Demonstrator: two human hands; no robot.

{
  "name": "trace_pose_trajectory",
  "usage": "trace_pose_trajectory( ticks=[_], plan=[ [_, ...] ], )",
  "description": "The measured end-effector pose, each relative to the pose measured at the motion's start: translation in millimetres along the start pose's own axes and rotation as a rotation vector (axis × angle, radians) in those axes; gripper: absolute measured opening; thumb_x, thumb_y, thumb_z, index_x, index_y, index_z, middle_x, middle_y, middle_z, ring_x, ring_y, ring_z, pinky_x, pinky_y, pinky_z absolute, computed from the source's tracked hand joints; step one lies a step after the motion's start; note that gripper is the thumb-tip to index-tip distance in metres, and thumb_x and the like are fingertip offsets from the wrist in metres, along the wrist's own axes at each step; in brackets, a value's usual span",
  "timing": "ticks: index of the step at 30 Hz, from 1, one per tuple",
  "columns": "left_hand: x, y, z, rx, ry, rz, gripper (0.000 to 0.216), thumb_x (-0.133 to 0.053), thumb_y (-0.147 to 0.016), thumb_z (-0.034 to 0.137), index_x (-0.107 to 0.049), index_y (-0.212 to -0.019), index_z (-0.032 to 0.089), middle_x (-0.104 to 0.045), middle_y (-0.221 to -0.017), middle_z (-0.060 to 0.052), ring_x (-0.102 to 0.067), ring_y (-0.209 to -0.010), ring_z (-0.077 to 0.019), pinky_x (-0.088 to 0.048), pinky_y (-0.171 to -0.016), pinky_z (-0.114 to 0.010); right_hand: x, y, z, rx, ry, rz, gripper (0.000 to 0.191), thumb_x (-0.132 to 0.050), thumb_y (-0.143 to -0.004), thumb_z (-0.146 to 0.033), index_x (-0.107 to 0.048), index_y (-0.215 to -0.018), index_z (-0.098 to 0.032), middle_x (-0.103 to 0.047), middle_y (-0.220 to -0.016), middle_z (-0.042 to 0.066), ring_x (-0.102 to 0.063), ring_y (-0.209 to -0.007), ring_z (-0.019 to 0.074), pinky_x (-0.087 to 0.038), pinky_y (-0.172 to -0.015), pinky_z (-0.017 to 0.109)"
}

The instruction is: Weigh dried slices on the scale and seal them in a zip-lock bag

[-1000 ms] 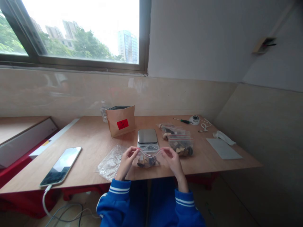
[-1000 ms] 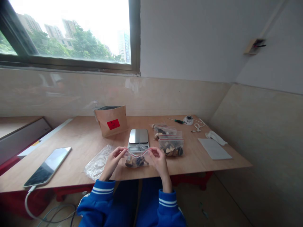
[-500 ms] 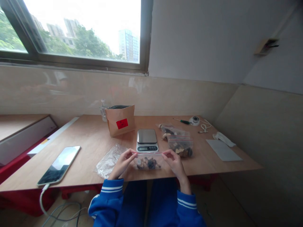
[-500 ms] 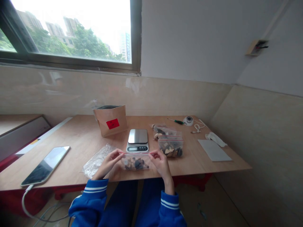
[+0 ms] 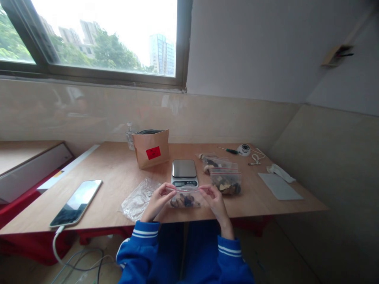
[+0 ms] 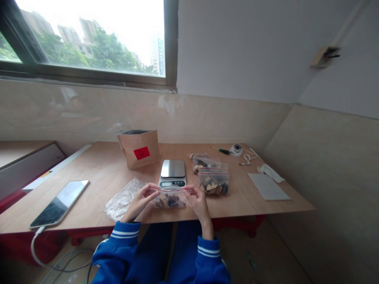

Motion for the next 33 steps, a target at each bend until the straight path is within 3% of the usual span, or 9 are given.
trace_pose_trajectory(
  ticks=[5, 15, 21, 27, 30, 33],
  plan=[
    [3, 1, -2, 0.024, 0.013, 0.034, 0.028, -0.067, -0.072, 0.044, -0.064, -0.077, 0.017, -0.063, -0.076, -0.002, -0.058, -0.074, -0.0167, -0.046, -0.068, -0.026, -3, 1, 3, -0.016, 0.012, -0.017, 0.022, -0.065, -0.076, -0.04, -0.069, -0.082, -0.018, -0.07, -0.084, 0.005, -0.064, -0.081, 0.0205, -0.051, -0.078, 0.033],
    [1, 1, -3, 0.017, 0.031, 0.003, 0.024, -0.069, -0.071, 0.04, -0.067, -0.079, 0.017, -0.067, -0.08, -0.005, -0.062, -0.075, -0.0186, -0.048, -0.068, -0.028, -5, 2, 11, -0.072, 0.016, -0.051, 0.027, -0.066, -0.075, -0.043, -0.071, -0.084, -0.017, -0.071, -0.085, 0.007, -0.064, -0.079, 0.0212, -0.051, -0.076, 0.034],
    [9, 4, 1, -0.059, -0.064, 0.081, 0.024, -0.069, -0.07, 0.041, -0.067, -0.074, 0.018, -0.067, -0.078, -0.005, -0.062, -0.08, -0.0212, -0.048, -0.077, -0.032, 2, 0, 3, 0.026, 0.083, 0.025, 0.023, -0.066, -0.076, -0.041, -0.07, -0.074, -0.018, -0.07, -0.077, 0.005, -0.062, -0.077, 0.0204, -0.048, -0.076, 0.033],
    [10, 7, 5, -0.108, -0.102, 0.102, 0.021, -0.069, -0.071, 0.039, -0.067, -0.072, 0.018, -0.067, -0.076, -0.005, -0.061, -0.077, -0.0206, -0.047, -0.076, -0.032, 5, 0, -11, 0.134, 0.139, 0.099, 0.017, -0.064, -0.078, -0.033, -0.066, -0.068, -0.02, -0.066, -0.073, 0.003, -0.061, -0.074, 0.0188, -0.046, -0.075, 0.032],
    [8, 5, 2, -0.092, -0.066, 0.099, 0.022, -0.066, -0.074, 0.039, -0.065, -0.075, 0.017, -0.065, -0.078, -0.004, -0.061, -0.08, -0.0196, -0.047, -0.075, -0.03, 3, 1, -5, 0.088, 0.076, 0.097, 0.017, -0.065, -0.078, -0.035, -0.067, -0.07, -0.02, -0.067, -0.074, 0.003, -0.062, -0.076, 0.0192, -0.047, -0.077, 0.032],
    [-1, 3, -1, -0.061, -0.036, 0.055, 0.022, -0.065, -0.076, 0.039, -0.065, -0.081, 0.018, -0.065, -0.084, -0.004, -0.061, -0.082, -0.0187, -0.047, -0.074, -0.028, -7, 2, 9, -0.022, -0.108, 0.009, 0.019, -0.066, -0.077, -0.039, -0.069, -0.08, -0.02, -0.07, -0.086, 0.005, -0.064, -0.084, 0.0207, -0.05, -0.079, 0.033]
  ],
)
Point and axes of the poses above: each hand's wrist, its own y-axis away from the middle knuckle, its own x-axis out of the back of the hand, z = x × y, the point moved 9 cm from there along -y, towards the middle knuckle
